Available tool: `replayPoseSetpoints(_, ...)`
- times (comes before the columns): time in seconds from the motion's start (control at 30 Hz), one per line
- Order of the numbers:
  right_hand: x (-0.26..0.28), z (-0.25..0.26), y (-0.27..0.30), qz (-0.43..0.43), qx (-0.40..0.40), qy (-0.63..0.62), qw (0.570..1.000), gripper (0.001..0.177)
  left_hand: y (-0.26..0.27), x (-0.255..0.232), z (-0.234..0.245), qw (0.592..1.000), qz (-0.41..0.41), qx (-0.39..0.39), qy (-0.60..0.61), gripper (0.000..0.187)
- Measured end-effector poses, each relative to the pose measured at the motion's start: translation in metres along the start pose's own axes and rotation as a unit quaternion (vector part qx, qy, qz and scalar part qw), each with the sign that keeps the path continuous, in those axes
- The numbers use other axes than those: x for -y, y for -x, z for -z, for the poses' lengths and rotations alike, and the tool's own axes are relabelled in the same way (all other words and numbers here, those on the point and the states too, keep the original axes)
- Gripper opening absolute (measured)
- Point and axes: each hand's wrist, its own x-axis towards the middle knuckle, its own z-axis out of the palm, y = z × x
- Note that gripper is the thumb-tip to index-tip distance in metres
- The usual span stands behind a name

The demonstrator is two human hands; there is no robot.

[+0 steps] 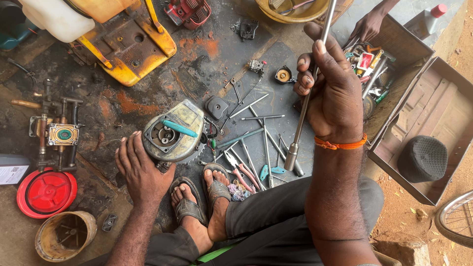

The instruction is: The person sits on the floor and uses a T-handle wrench to loosen and remove a bolt from a small engine casing. They then use a screwdriver to adjust internal components and manipulate small metal parts by hand.

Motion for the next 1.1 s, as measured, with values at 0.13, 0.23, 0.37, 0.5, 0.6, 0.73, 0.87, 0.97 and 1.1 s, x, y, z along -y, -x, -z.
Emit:
replayPoseSetpoints(0.13, 0.002, -0.002, 0.001, -0.011, -0.016, -0.002, 1.000, 0.044, 0.000, 0.001, -0.001, 1.000, 0.001, 0.005, -0.002, 0.112)
replayPoseSetpoints(0.23, 0.002, -0.002, 0.000, -0.012, -0.008, -0.010, 1.000, 0.047, 0.000, 0.001, -0.001, 1.000, 0.006, 0.011, -0.004, 0.113)
replayPoseSetpoints(0.37, 0.000, 0.002, -0.001, -0.005, 0.001, -0.005, 1.000, 0.046, 0.000, 0.001, -0.002, 1.000, 0.008, 0.015, -0.005, 0.114)
replayPoseSetpoints(0.5, 0.000, 0.004, -0.001, -0.008, 0.001, -0.017, 1.000, 0.045, 0.000, 0.000, 0.000, 1.000, 0.011, 0.013, -0.001, 0.114)
replayPoseSetpoints(0.6, 0.000, 0.006, -0.001, -0.016, 0.008, -0.029, 0.999, 0.045, -0.001, -0.001, 0.003, 1.000, 0.009, 0.007, 0.001, 0.114)
replayPoseSetpoints(0.73, 0.000, 0.010, -0.006, -0.030, 0.013, -0.050, 0.998, 0.045, -0.002, -0.005, 0.006, 1.000, 0.007, -0.004, 0.005, 0.113)
replayPoseSetpoints(0.87, 0.001, 0.011, -0.006, -0.042, -0.003, -0.065, 0.997, 0.043, -0.001, -0.006, 0.010, 1.000, 0.020, 0.010, 0.001, 0.114)
replayPoseSetpoints(0.97, 0.005, 0.012, -0.010, -0.038, 0.009, -0.078, 0.996, 0.042, -0.006, -0.005, 0.006, 1.000, 0.017, -0.002, 0.005, 0.112)
replayPoseSetpoints(1.1, 0.005, 0.013, -0.008, -0.045, -0.008, -0.089, 0.995, 0.041, -0.003, -0.005, 0.007, 1.000, 0.015, 0.001, 0.005, 0.111)
